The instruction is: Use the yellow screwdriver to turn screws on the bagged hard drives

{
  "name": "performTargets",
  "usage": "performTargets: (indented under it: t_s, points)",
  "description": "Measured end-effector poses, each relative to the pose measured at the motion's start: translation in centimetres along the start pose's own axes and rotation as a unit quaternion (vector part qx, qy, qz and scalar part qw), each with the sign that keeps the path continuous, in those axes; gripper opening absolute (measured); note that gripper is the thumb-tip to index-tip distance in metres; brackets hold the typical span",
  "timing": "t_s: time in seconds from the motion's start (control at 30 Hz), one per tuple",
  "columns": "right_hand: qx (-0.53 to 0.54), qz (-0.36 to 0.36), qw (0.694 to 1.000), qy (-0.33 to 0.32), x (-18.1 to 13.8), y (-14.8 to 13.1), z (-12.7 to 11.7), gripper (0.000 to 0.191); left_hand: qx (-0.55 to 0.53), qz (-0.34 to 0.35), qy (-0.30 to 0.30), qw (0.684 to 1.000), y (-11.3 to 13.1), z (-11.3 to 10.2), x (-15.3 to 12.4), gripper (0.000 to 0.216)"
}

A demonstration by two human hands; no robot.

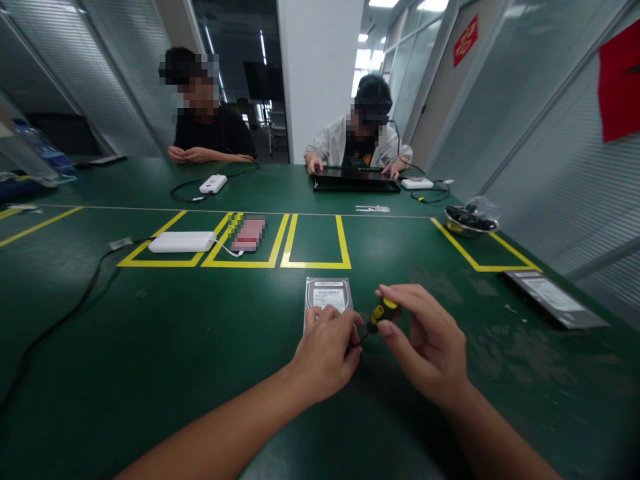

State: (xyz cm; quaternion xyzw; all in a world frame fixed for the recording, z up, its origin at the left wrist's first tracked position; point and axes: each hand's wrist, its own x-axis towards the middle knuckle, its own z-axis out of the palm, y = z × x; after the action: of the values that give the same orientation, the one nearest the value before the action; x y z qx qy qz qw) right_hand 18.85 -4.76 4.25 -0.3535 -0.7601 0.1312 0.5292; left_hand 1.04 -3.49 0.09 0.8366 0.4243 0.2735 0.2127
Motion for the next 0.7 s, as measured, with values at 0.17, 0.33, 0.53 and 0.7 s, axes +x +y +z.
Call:
performTargets:
  t_s: [0.17,0.33,0.53,0.7]
  points:
    - [-0.021,0.006,1.0,0.018,-0.09,0.13,0.18,0.049,0.001,0.001,0.001,1.0,0.01,0.02,0.05,0.028]
    - [0.015,-0.003,1.0,-0.005,-0.15,0.03,-0.04,0.049,-0.008,-0.002,-0.003,1.0,0.08,-0.1,0.05,0.026]
    - [-0.006,-0.019,0.999,0.026,-0.21,0.18,0.16,0.048,0.011,0.0,0.006,1.0,-0.05,0.15,-0.05,0.03]
    - [-0.008,-0.003,1.0,0.029,-0.23,0.38,0.09,0.045,-0.001,0.0,0.003,1.0,0.0,0.03,0.02,0.034]
